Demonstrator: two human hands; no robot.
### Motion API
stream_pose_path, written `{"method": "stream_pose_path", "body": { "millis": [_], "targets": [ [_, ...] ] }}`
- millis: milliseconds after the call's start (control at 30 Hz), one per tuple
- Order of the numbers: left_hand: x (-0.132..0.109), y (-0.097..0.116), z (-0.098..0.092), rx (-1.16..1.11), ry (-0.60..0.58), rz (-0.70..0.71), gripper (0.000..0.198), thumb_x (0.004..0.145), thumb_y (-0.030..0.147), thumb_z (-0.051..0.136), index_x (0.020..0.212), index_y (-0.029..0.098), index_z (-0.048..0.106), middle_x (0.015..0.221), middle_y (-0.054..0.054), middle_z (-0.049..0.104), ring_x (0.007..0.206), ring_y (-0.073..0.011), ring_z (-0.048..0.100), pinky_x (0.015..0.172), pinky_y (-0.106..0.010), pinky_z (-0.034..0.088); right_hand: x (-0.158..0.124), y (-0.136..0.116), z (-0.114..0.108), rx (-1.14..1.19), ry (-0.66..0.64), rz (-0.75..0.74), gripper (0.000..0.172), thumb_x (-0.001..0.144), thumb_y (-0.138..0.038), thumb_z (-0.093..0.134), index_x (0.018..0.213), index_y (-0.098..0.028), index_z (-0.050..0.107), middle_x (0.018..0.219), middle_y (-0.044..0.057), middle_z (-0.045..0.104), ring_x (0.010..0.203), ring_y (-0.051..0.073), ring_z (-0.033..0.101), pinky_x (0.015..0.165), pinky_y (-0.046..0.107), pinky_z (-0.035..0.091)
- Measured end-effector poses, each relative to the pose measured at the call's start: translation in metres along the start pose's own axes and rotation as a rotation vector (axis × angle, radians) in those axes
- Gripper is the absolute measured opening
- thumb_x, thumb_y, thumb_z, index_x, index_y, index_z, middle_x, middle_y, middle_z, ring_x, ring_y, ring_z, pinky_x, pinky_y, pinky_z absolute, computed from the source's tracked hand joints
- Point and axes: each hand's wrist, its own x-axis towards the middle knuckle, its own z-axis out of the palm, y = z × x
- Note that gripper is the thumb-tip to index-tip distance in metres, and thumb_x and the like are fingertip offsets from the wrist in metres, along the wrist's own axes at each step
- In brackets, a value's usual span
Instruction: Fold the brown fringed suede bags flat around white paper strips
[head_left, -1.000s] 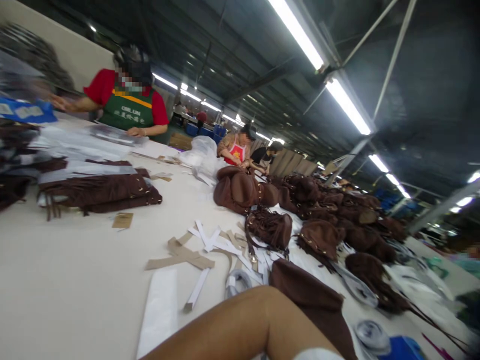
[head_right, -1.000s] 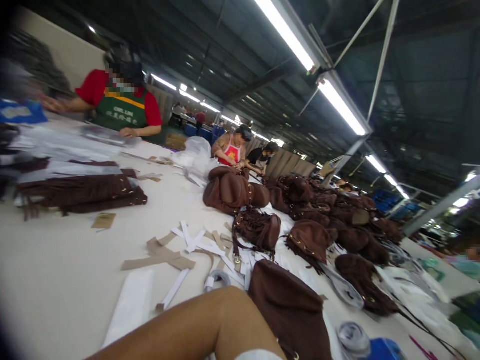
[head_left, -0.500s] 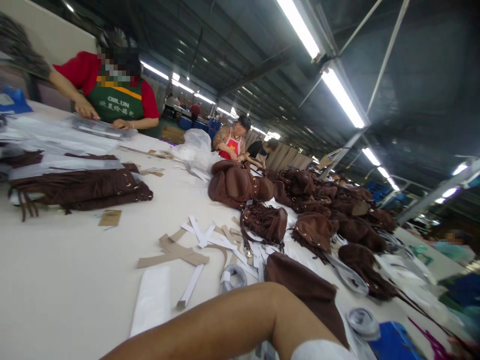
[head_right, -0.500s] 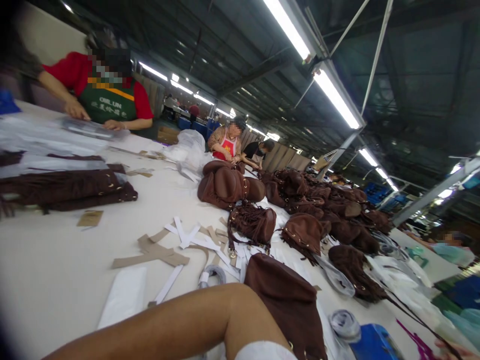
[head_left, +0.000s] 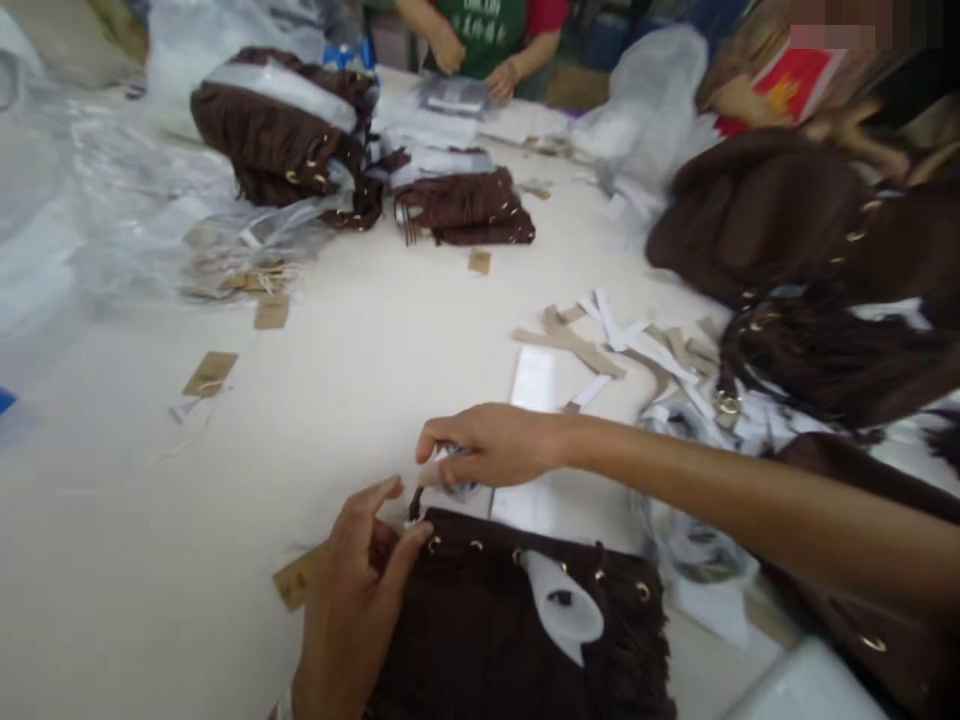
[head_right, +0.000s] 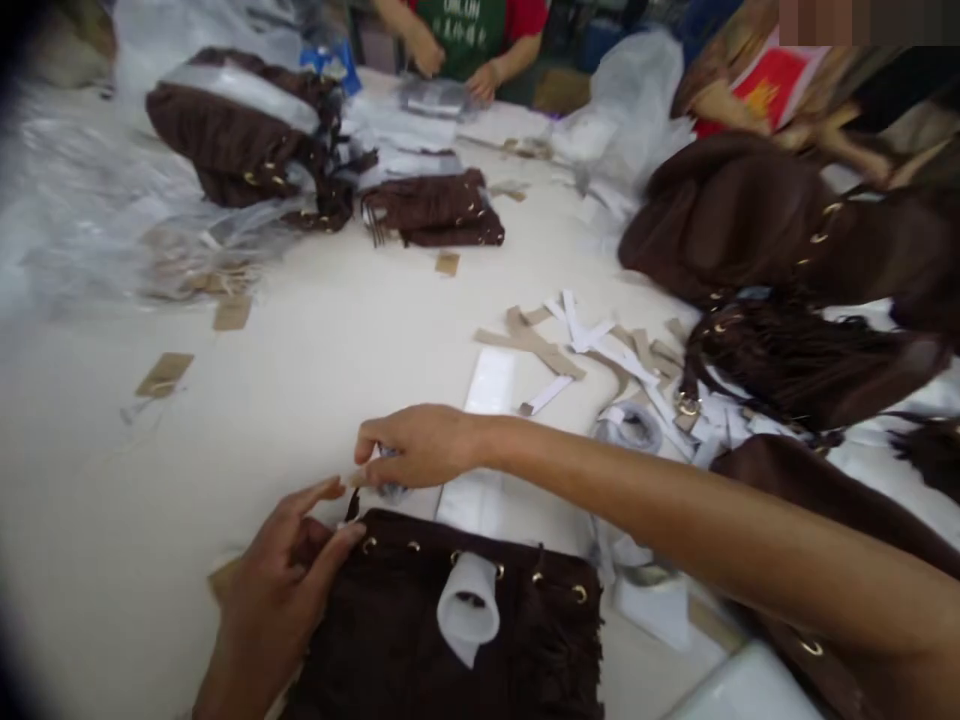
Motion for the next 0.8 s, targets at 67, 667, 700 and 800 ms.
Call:
{"method": "stream_pose_path", "body": {
  "millis": [67, 667, 700, 800],
  "targets": [
    [-0.002, 0.005, -0.003, 0.09, 0.076, 0.141, 0.034, 0.091, 0.037, 0.056, 0.121, 0.022, 0.054, 0.116, -0.007, 0.063, 0.081, -0.0166, 0.065, 0.078, -0.032, 0.053, -0.007, 0.003, -0.002, -0.051, 0.006, -0.038, 0.029, 0.092, -0.042, 0.052, 0.113, -0.024, 0.061, 0.092, 0.002, 0.068, 0.081, 0.014, 0.059, 0.071, 0.025, 0.04],
    [0.02, 0.011, -0.011, -0.072, -0.561, 0.349, 0.015, 0.094, 0.018, 0.049, 0.098, 0.025, 0.062, 0.099, -0.001, 0.063, 0.088, -0.0126, 0.062, 0.075, -0.022, 0.049, -0.022, 0.022, 0.019, 0.333, 0.046, 0.043, 0.023, 0.083, -0.032, 0.065, 0.104, -0.023, 0.064, 0.082, -0.002, 0.067, 0.068, 0.011, 0.058, 0.062, 0.023, 0.041],
    [0.02, 0.009, -0.012, -0.108, -0.557, 0.33, 0.014, 0.093, 0.017, 0.051, 0.097, 0.025, 0.062, 0.097, -0.001, 0.063, 0.088, -0.0124, 0.062, 0.075, -0.022, 0.048, -0.023, 0.021, 0.026, 0.392, 0.068, 0.075, 0.022, 0.083, -0.031, 0.066, 0.103, -0.022, 0.063, 0.081, -0.002, 0.067, 0.068, 0.011, 0.058, 0.061, 0.023, 0.041],
    [0.02, 0.006, -0.014, -0.172, -0.527, 0.288, 0.012, 0.09, 0.017, 0.056, 0.094, 0.025, 0.063, 0.093, -0.001, 0.064, 0.085, -0.0131, 0.061, 0.073, -0.022, 0.048, -0.03, 0.022, 0.05, 0.611, 0.076, 0.192, 0.026, 0.08, -0.034, 0.068, 0.1, -0.02, 0.06, 0.08, -0.001, 0.066, 0.068, 0.011, 0.059, 0.057, 0.021, 0.042]
  ]
}}
